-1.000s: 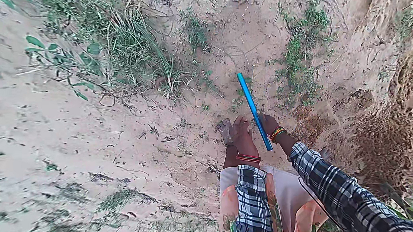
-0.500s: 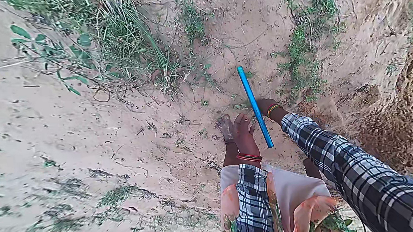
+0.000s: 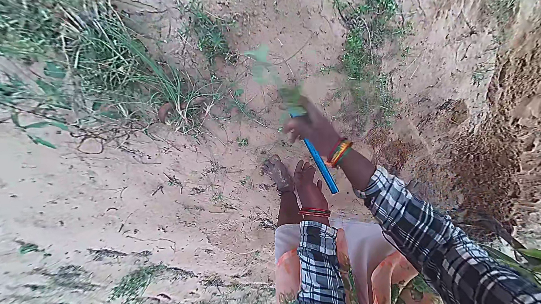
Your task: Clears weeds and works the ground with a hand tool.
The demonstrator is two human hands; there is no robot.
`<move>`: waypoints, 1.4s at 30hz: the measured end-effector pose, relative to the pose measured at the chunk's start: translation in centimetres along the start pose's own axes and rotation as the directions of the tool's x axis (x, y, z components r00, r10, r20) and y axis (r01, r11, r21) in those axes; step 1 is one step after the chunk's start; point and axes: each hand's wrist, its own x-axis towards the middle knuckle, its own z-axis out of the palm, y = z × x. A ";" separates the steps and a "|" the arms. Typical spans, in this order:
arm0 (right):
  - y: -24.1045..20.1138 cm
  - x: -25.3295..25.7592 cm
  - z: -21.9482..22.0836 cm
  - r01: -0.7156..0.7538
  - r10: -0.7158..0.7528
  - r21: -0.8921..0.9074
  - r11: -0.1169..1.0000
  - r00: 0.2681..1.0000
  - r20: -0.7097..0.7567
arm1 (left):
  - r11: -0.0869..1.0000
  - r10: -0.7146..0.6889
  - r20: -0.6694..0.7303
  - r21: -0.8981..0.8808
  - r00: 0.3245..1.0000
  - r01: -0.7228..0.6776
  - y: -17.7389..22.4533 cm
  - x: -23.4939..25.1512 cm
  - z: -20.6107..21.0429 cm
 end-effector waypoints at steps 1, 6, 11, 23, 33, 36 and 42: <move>-1.4 0.9 1.5 0.049 -0.044 -0.025 0.998 0.982 0.182 | 1.000 -0.009 -0.008 0.007 1.000 0.009 -0.4 0.2 -0.1; 4.6 0.4 2.2 -0.161 0.106 -0.464 0.871 0.984 -0.142 | 1.000 0.011 -0.159 0.007 0.987 -0.010 -0.7 0.5 -0.3; 14.3 -5.2 2.5 -0.629 0.615 -0.214 0.747 0.777 -0.135 | 0.998 0.055 -0.144 -0.013 0.988 -0.058 -0.7 0.3 -0.1; 17.2 -6.5 1.9 -0.251 0.187 -0.137 0.958 0.912 -0.365 | 0.989 0.143 0.004 0.029 0.990 -0.143 -2.0 -0.3 0.6; 7.2 -3.6 -14.8 0.473 -0.482 -0.229 0.851 0.526 -0.701 | 0.988 0.096 0.067 0.117 0.993 -0.103 -4.2 -0.5 0.6; 12.1 -5.0 -14.1 0.283 -0.134 0.062 0.957 0.624 -0.769 | 0.986 0.096 0.081 0.129 0.992 -0.106 -4.4 -0.8 0.9; 18.2 -11.8 -6.5 -0.304 0.627 0.610 0.732 0.650 -0.429 | 0.981 0.129 0.088 0.136 0.988 -0.140 -4.0 -0.8 1.8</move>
